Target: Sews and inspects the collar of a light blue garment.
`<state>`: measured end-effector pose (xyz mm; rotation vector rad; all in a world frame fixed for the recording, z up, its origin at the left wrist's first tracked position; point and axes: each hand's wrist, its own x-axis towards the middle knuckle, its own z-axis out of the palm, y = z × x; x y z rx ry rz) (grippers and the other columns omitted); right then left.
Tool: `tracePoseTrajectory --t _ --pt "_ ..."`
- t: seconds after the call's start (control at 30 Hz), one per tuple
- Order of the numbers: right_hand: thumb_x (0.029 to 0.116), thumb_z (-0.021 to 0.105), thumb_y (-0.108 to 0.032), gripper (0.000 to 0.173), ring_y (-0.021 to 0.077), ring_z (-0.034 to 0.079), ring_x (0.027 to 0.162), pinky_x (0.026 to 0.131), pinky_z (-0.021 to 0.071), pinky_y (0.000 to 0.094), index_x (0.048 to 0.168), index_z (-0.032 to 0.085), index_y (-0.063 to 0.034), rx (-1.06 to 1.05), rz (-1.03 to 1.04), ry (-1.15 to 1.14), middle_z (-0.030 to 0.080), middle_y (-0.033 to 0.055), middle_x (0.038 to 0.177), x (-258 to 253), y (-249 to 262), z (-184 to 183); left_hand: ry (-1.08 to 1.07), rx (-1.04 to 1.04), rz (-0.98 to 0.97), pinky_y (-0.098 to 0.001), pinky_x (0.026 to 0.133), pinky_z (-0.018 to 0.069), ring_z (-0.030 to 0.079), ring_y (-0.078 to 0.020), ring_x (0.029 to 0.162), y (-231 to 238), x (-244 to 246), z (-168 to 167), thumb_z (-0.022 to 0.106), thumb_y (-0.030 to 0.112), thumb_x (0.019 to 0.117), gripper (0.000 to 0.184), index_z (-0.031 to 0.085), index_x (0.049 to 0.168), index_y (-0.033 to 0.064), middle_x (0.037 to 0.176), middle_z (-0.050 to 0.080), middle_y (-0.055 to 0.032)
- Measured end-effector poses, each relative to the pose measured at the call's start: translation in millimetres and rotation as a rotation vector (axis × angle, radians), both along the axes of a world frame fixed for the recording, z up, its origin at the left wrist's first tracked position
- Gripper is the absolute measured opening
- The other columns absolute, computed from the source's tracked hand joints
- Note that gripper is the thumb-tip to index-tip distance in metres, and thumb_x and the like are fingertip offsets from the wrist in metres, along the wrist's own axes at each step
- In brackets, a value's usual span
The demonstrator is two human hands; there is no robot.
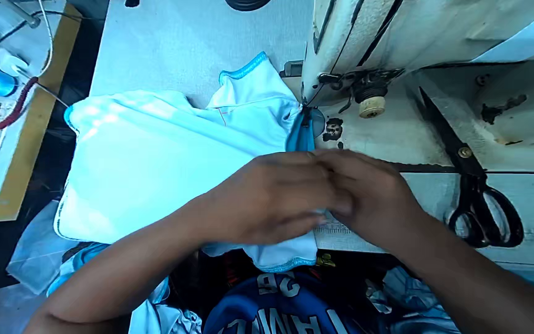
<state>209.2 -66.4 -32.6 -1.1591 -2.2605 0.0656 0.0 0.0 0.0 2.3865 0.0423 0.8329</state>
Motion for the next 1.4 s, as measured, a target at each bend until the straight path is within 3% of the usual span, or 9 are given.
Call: tracePoseTrajectory --t 0.07,0.13,0.2,0.43,1.03,1.17,1.3,1.33,1.4 --pt "0.0950 0.060 -0.008 0.016 0.0318 0.071 0.100 0.085 0.0590 0.0411 0.098 0.074 -0.0016 0.064 0.009 -0.038 0.072 0.0173 0.100 6 -8 -17 0.043 -0.101 0.038 -0.0316 0.092 0.0557 0.066 -0.0162 0.103 17 5 -25 0.069 0.033 0.0933 0.038 0.071 0.105 -0.0027 0.103 0.071 -0.0111" --pt "0.0982 0.057 -0.008 0.018 0.0319 0.068 0.113 0.098 0.0560 0.0434 0.103 0.073 -0.0011 0.033 0.039 -0.095 0.072 0.0162 0.110 15 -15 -32 0.273 0.057 0.150 -0.0437 0.106 0.0487 0.059 -0.0250 0.125 25 3 -48 0.059 0.063 0.0920 0.068 0.069 0.125 0.0034 0.129 0.064 -0.0135" --pt "0.1005 0.055 -0.009 0.020 0.0317 0.064 0.125 0.107 0.0517 0.0440 0.106 0.073 -0.0014 0.006 0.066 -0.126 0.072 0.0154 0.118 24 -20 -43 0.430 0.294 0.245 -0.0579 0.111 0.0410 0.053 -0.0352 0.136 18 0 -63 0.047 0.074 0.0931 0.075 0.068 0.132 0.0128 0.139 0.061 -0.0162" --pt "0.1026 0.051 -0.009 0.024 0.0283 0.064 0.126 0.108 0.0497 0.0414 0.111 0.072 -0.0020 -0.011 0.074 -0.152 0.073 0.0122 0.122 29 -29 -45 0.508 0.438 0.344 -0.0840 0.108 0.0188 0.045 -0.0457 0.141 -1 -10 -69 0.045 0.071 0.0938 0.061 0.069 0.131 0.0286 0.141 0.060 -0.0160" --pt "0.1019 0.052 -0.013 0.025 0.0295 0.065 0.123 0.109 0.0484 0.0433 0.101 0.075 -0.0022 0.031 0.099 -0.186 0.075 0.0119 0.115 35 29 -37 0.518 0.409 0.286 -0.0861 0.107 0.0144 0.041 -0.0441 0.145 65 -3 -67 0.046 0.067 0.0937 0.058 0.067 0.134 0.0315 0.146 0.056 -0.0137" --pt "0.1002 0.052 -0.012 0.025 0.0298 0.066 0.120 0.101 0.0512 0.0464 0.100 0.075 -0.0040 0.042 0.081 -0.200 0.075 0.0113 0.115 35 44 -36 0.497 0.422 0.284 -0.0846 0.107 0.0164 0.043 -0.0416 0.144 86 -1 -69 0.042 0.069 0.0951 0.063 0.065 0.134 0.0264 0.147 0.055 -0.0139" --pt "0.0995 0.052 -0.014 0.025 0.0319 0.067 0.110 0.089 0.0502 0.0503 0.102 0.076 -0.0050 0.031 0.042 -0.233 0.073 0.0117 0.118 36 55 -38 0.608 0.473 0.433 -0.0861 0.106 0.0173 0.048 -0.0462 0.139 101 3 -54 0.044 0.074 0.0922 0.072 0.065 0.127 0.0145 0.140 0.059 -0.0179" --pt "0.0997 0.052 -0.014 0.025 0.0324 0.067 0.108 0.088 0.0495 0.0507 0.101 0.075 -0.0053 0.020 0.030 -0.235 0.073 0.0116 0.118 36 56 -37 0.671 0.491 0.489 -0.0873 0.105 0.0170 0.053 -0.0485 0.131 98 3 -42 0.050 0.069 0.0935 0.066 0.067 0.119 0.0100 0.129 0.063 -0.0195" --pt "0.0994 0.055 -0.015 0.023 0.0332 0.066 0.107 0.087 0.0495 0.0520 0.101 0.076 -0.0061 0.009 0.015 -0.232 0.072 0.0110 0.117 36 59 -35 0.701 0.519 0.548 -0.0833 0.105 0.0229 0.063 -0.0471 0.104 77 3 -5 0.068 0.037 0.0931 0.034 0.070 0.092 0.0034 0.093 0.068 -0.0182"
